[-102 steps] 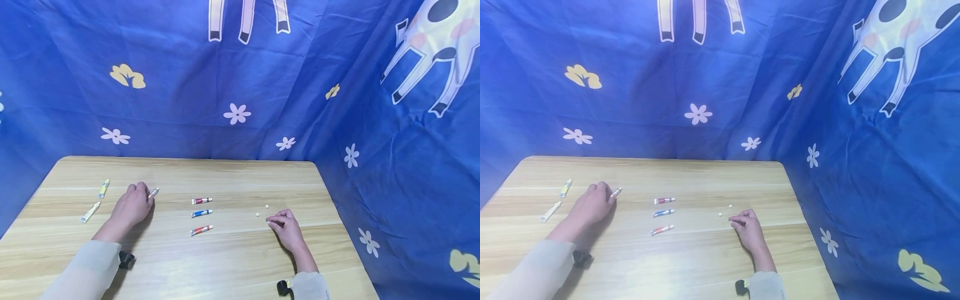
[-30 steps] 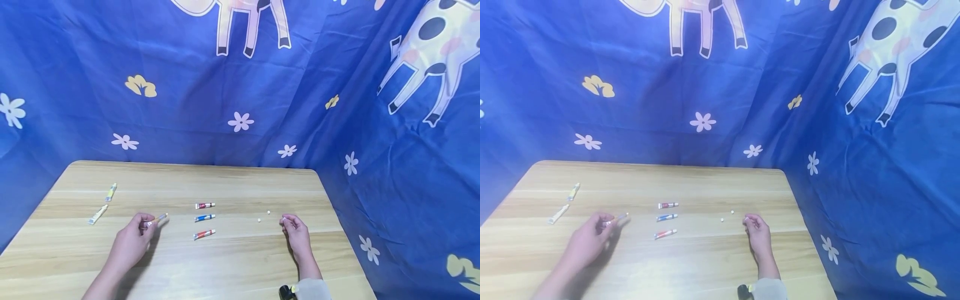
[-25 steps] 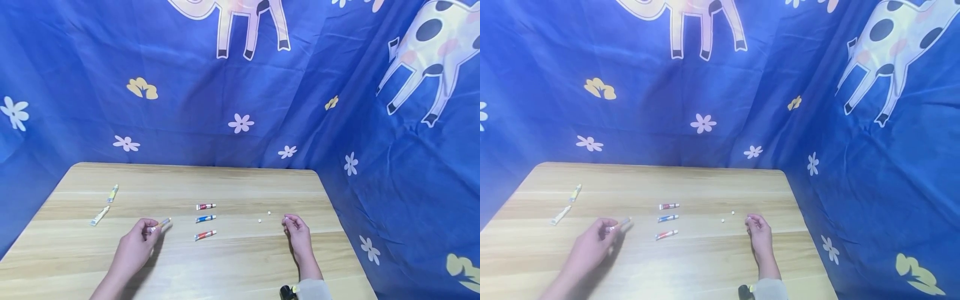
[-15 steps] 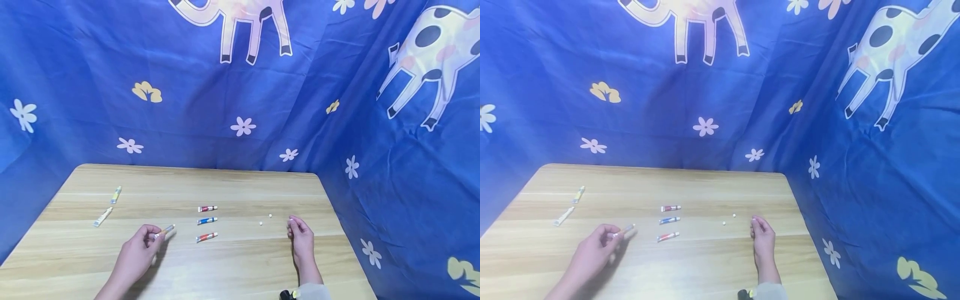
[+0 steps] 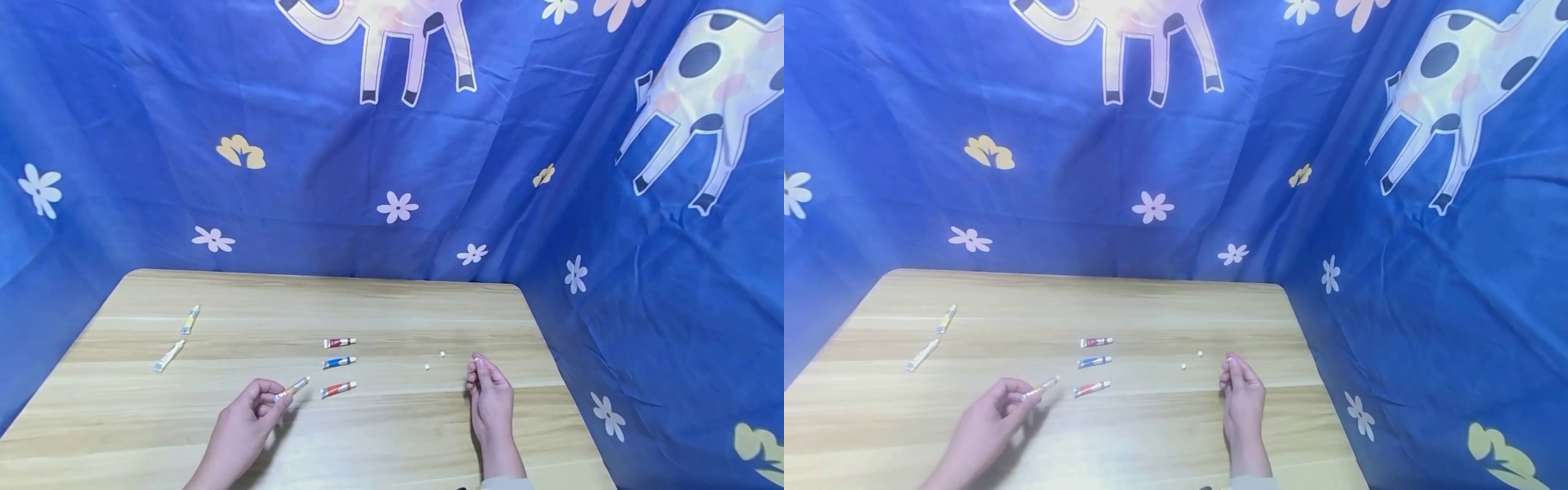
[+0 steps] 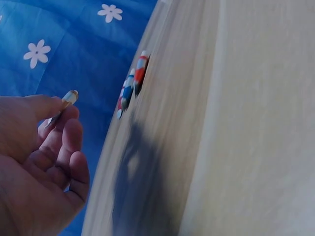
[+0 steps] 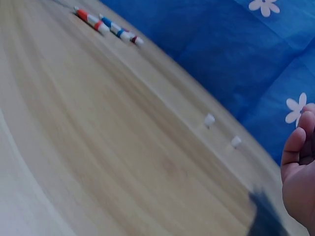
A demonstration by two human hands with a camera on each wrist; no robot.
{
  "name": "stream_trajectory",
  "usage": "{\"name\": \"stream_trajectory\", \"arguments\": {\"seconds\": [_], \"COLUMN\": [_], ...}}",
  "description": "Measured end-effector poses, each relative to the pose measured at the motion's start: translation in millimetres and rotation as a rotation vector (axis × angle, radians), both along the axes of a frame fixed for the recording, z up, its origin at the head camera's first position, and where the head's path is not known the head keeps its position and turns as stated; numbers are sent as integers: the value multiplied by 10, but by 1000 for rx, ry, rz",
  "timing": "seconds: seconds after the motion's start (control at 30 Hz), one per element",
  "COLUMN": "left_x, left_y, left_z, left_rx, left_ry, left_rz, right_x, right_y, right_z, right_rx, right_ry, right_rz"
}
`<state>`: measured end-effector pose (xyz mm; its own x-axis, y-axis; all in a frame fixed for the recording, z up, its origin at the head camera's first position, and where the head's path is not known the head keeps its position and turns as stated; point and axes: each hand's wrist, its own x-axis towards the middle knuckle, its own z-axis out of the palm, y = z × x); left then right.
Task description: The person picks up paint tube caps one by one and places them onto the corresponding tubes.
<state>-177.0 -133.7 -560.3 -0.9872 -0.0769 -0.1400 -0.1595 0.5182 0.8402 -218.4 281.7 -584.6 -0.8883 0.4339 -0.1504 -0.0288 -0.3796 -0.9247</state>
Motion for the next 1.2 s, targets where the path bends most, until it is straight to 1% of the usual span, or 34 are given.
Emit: {"name": "stream_trajectory", "arguments": {"seconds": [0.1, 0.3, 0.43, 0.63, 0.77, 0.9, 1.07, 1.2], "left_x": [26, 46, 64, 95, 128, 155, 173, 191], "left_y": [42, 102, 150, 265, 369, 463, 546, 592], "left_z": [-18, -48, -13, 40, 40, 38, 65, 85], "left_rx": [18, 35, 59, 90, 124, 160, 188, 229], "left_ry": [-8, 1, -5, -35, -42, -25, -3, -22], "left_rz": [-3, -12, -18, -32, -58, -80, -90, -102], "right_x": [29, 48, 68, 93, 136, 187, 232, 257], "right_y": [-59, -182, -264, -411, -541, -698, -886, -994], "right_z": [49, 89, 119, 148, 170, 181, 178, 155], "right_rx": [20, 141, 180, 261, 315, 337, 323, 306], "right_ry": [33, 54, 68, 51, 41, 37, 22, 25], "right_rz": [33, 65, 85, 142, 205, 292, 395, 459]}}
